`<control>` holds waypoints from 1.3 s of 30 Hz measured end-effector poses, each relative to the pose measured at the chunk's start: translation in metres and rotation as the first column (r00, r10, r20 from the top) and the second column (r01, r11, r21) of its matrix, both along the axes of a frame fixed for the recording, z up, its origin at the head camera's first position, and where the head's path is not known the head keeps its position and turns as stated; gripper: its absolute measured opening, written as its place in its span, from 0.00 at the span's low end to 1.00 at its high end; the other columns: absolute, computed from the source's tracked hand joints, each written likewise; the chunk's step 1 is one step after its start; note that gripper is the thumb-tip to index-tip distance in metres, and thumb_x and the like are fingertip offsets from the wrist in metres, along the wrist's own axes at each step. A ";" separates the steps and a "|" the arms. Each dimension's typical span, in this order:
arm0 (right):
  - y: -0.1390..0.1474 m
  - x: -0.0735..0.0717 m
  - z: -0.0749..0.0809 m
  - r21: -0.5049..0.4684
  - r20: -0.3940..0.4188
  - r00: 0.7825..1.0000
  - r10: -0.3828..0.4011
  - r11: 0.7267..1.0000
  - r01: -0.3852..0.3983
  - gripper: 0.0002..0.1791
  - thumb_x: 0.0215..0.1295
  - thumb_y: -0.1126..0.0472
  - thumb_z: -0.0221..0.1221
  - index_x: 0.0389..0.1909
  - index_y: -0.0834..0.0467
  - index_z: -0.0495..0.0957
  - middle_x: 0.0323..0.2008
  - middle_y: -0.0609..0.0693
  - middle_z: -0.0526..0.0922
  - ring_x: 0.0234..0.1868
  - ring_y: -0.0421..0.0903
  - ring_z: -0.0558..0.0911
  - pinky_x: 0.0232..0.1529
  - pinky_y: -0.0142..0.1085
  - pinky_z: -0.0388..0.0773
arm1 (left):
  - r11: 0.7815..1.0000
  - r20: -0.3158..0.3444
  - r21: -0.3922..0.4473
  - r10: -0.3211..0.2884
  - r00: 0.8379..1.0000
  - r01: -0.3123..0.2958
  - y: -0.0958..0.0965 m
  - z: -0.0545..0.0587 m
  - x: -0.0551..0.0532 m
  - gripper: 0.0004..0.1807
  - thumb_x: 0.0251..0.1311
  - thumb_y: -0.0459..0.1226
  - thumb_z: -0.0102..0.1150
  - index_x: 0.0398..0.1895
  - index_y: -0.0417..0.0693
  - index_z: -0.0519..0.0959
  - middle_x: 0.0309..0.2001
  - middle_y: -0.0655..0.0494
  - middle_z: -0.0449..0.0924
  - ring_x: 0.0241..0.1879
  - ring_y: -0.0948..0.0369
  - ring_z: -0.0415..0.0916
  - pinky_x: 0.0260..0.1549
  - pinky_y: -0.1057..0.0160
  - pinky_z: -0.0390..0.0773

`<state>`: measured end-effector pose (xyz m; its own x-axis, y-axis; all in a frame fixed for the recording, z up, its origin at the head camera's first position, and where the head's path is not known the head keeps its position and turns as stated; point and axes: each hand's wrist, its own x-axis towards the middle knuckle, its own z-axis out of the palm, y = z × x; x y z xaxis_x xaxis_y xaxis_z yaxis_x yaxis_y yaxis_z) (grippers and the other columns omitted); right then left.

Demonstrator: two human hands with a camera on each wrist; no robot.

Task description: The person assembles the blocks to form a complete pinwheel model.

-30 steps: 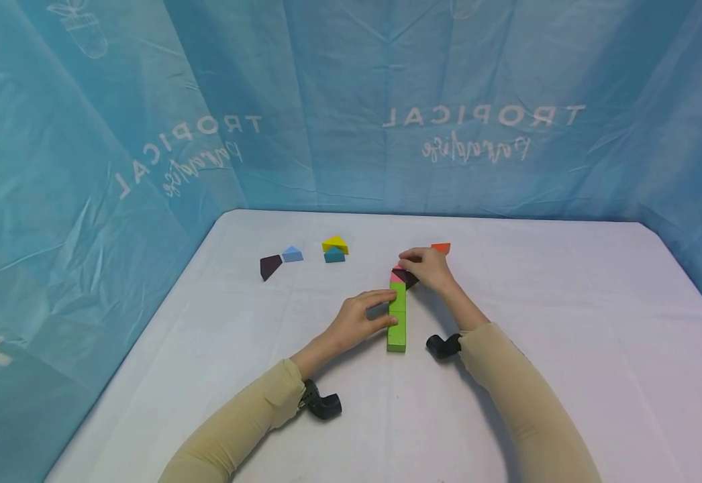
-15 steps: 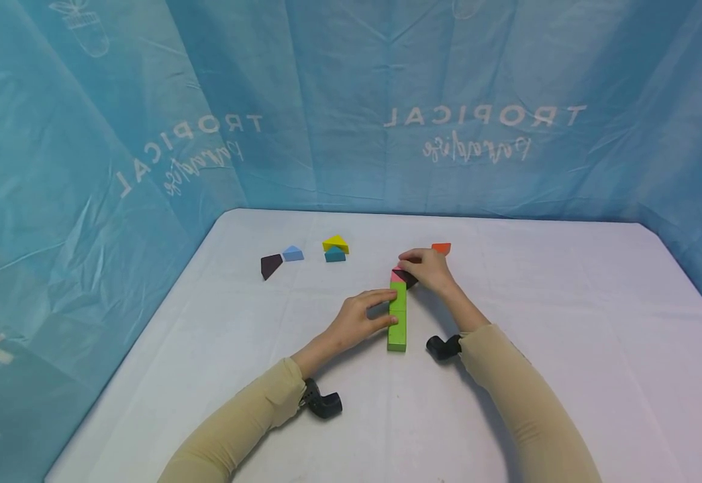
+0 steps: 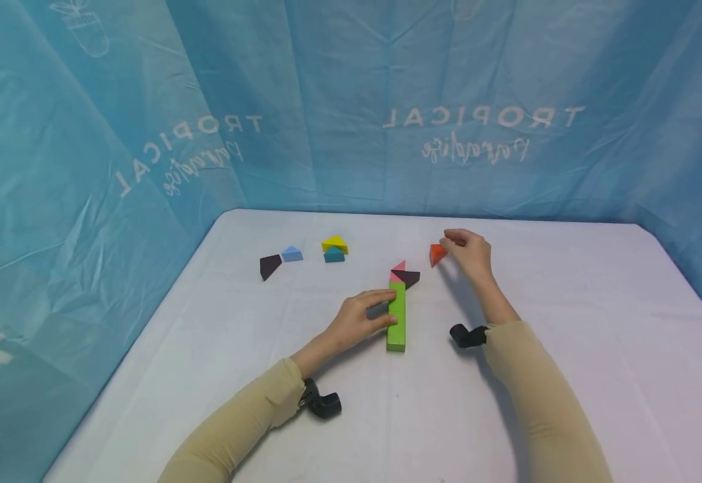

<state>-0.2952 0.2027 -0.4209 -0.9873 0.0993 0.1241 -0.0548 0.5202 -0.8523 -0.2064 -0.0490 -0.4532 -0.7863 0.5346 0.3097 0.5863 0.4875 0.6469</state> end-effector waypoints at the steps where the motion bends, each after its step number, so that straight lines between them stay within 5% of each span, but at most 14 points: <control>1: 0.001 0.000 -0.002 0.009 0.006 1.000 -0.003 1.000 0.003 0.24 0.67 0.52 0.57 0.56 0.64 0.76 0.51 0.61 0.79 0.54 0.54 0.75 0.56 0.47 0.70 | 1.000 -0.004 -0.001 0.001 1.000 -0.001 0.000 0.000 0.000 0.27 0.57 0.42 0.65 0.59 0.40 0.74 0.60 0.51 0.73 0.61 0.59 0.67 0.60 0.66 0.64; 11: -0.002 -0.003 -0.022 0.124 0.014 0.999 -0.030 0.992 0.028 0.29 0.62 0.53 0.62 0.56 0.69 0.72 0.54 0.66 0.75 0.58 0.62 0.70 0.56 0.52 0.70 | 1.000 -0.012 0.007 0.006 1.000 -0.006 0.000 -0.002 0.000 0.27 0.57 0.43 0.65 0.58 0.41 0.75 0.59 0.52 0.74 0.60 0.60 0.68 0.60 0.67 0.64; 33: -0.001 -0.010 -0.024 0.134 0.042 0.996 0.075 0.988 -0.080 0.25 0.66 0.58 0.54 0.59 0.69 0.69 0.55 0.66 0.74 0.56 0.61 0.72 0.54 0.52 0.72 | 1.000 -0.006 0.011 0.006 1.000 -0.006 0.000 -0.001 0.001 0.27 0.57 0.42 0.65 0.59 0.41 0.75 0.59 0.52 0.73 0.61 0.59 0.67 0.60 0.66 0.64; 39: 0.000 -0.013 -0.027 0.142 0.036 0.996 0.087 0.986 -0.092 0.30 0.63 0.52 0.60 0.59 0.69 0.70 0.52 0.66 0.75 0.54 0.59 0.73 0.52 0.51 0.72 | 1.000 0.000 0.003 0.009 1.000 -0.009 0.001 -0.001 0.001 0.27 0.58 0.43 0.65 0.59 0.42 0.75 0.60 0.53 0.73 0.61 0.60 0.67 0.60 0.66 0.64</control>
